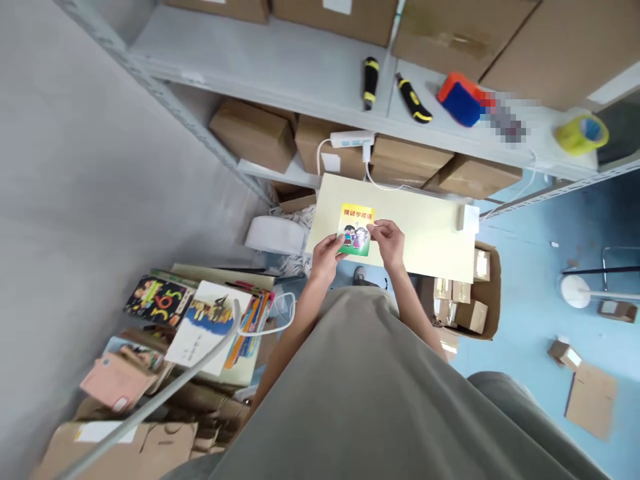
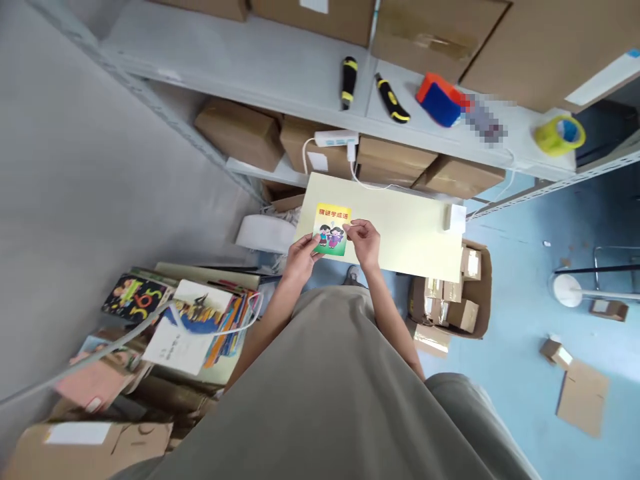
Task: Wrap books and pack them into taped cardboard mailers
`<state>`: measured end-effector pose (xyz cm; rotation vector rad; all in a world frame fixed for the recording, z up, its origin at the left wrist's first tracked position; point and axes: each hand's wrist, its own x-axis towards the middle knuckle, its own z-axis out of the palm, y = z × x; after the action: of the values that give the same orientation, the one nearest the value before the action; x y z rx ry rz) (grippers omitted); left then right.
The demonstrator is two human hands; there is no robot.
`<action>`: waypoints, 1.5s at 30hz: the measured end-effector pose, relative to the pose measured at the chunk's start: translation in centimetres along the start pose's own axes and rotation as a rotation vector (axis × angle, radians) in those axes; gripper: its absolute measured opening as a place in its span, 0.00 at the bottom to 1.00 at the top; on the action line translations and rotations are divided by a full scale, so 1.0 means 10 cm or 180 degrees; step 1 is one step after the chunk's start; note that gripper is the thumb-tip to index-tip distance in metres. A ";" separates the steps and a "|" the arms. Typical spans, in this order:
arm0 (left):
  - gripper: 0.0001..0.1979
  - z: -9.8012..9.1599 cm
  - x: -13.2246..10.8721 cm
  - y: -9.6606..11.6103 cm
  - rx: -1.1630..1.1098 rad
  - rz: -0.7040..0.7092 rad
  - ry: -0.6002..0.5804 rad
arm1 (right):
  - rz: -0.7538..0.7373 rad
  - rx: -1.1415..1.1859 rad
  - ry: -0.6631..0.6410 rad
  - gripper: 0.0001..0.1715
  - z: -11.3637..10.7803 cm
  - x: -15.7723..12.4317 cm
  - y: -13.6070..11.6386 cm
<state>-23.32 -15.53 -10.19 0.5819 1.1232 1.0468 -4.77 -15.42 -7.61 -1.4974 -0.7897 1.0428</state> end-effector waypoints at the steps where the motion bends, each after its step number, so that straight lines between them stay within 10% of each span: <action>1: 0.34 0.17 0.08 -0.04 -0.0007 -0.0060 -0.0086 | -0.0044 -0.0009 0.0064 0.33 -0.13 0.12 -0.02; 7: 0.34 1.11 0.45 -0.28 0.0104 0.0068 0.0136 | -0.0398 -0.0549 0.0252 0.23 -0.78 0.61 -0.19; 14: 0.27 1.72 0.50 -0.39 0.0630 0.0939 0.0125 | -0.0425 -0.0813 0.0189 0.31 -0.79 0.57 -0.25; 21: 0.28 1.62 0.52 -0.28 0.1187 0.1443 -0.0294 | -0.0275 -0.0550 0.0352 0.41 -0.97 0.81 -0.23; 27: 0.36 1.52 0.63 -0.27 0.0317 0.0560 0.0513 | -0.0040 -0.0024 0.0080 0.40 -1.07 0.88 -0.19; 34: 0.37 1.59 0.58 -0.30 -0.0324 -0.0062 -0.0067 | -0.0083 0.0038 -0.0069 0.39 -1.13 0.92 -0.07; 41: 0.37 1.64 0.56 -0.39 0.0216 0.0535 0.0289 | -0.0378 -0.0451 0.0453 0.42 -1.15 0.89 -0.13; 45: 0.28 1.73 0.46 -0.40 0.1038 0.1212 0.0173 | -0.0270 -0.0150 0.0036 0.42 -1.03 0.78 -0.23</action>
<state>-5.49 -11.17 -9.19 1.0633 1.2713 1.2158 7.86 -11.99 -6.63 -1.4952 -0.8677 0.9576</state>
